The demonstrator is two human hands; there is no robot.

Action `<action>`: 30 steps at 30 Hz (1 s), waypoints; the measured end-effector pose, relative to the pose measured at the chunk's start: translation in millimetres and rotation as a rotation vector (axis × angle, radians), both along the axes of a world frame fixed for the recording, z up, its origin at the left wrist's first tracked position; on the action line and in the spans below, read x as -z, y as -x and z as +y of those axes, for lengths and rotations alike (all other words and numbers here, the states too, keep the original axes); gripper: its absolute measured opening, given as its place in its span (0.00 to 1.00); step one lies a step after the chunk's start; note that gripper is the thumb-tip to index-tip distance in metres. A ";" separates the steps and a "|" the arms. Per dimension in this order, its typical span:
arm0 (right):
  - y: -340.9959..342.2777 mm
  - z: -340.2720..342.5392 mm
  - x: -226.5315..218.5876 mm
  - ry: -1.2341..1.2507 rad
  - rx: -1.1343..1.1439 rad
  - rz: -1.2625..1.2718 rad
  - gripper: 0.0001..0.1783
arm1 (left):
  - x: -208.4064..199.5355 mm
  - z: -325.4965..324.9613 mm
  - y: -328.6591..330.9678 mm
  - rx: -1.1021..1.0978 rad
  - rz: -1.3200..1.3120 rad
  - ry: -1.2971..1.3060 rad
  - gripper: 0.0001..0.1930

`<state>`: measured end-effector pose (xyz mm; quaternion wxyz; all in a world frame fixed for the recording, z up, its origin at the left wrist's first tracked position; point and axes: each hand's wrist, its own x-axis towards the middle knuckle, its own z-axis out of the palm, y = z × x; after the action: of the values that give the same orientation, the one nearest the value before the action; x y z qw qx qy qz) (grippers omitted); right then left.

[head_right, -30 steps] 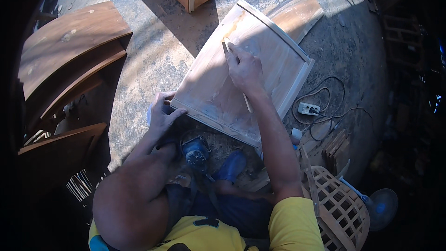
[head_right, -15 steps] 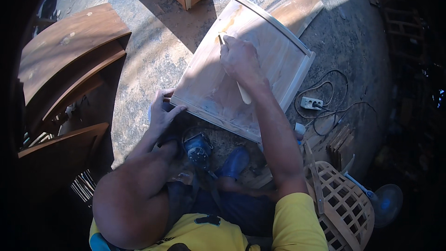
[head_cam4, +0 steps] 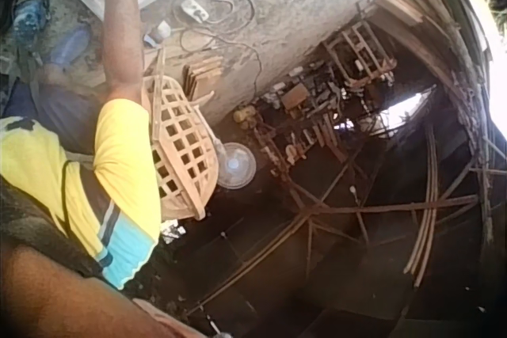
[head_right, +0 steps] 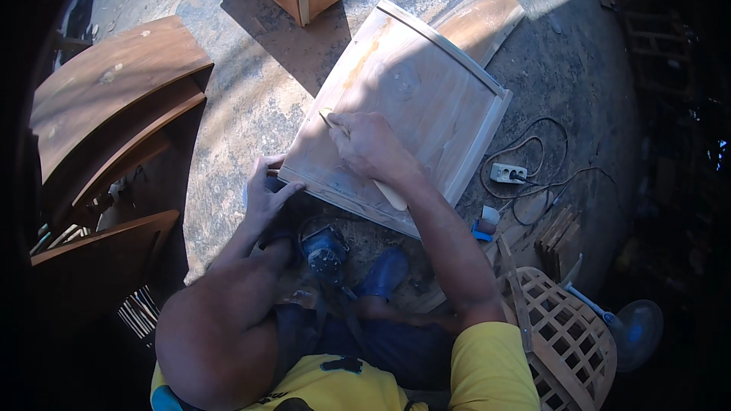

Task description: The person applies a substance to a wooden board with a tool and then sands the inside of a wooden drawer using a power sander.

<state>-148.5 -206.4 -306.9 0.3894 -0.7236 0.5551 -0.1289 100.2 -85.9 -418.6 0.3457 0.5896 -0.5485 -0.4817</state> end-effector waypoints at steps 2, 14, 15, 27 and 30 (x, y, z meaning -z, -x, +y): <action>-1.8 -1.4 -4.1 -0.093 0.182 0.040 0.22 | 6.5 5.0 -4.8 -0.032 -0.014 0.007 0.34; 74.4 -119.1 24.7 0.233 0.136 0.399 0.20 | 5.3 4.2 -0.9 -0.025 -0.001 -0.008 0.34; 76.8 -121.7 22.8 0.229 0.134 0.398 0.20 | 4.0 3.9 -1.1 -0.026 -0.002 -0.012 0.34; 93.0 -150.0 25.6 0.210 0.076 0.437 0.19 | 0.4 1.7 -2.8 -0.027 -0.023 -0.033 0.34; 101.1 -157.2 23.5 0.189 0.046 0.431 0.19 | 1.7 1.3 -0.8 -0.019 0.008 -0.037 0.33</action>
<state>-249.6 -363.5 -330.4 0.1894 -0.7548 0.6272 -0.0315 101.0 -84.5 -420.4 0.3416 0.5992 -0.5325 -0.4906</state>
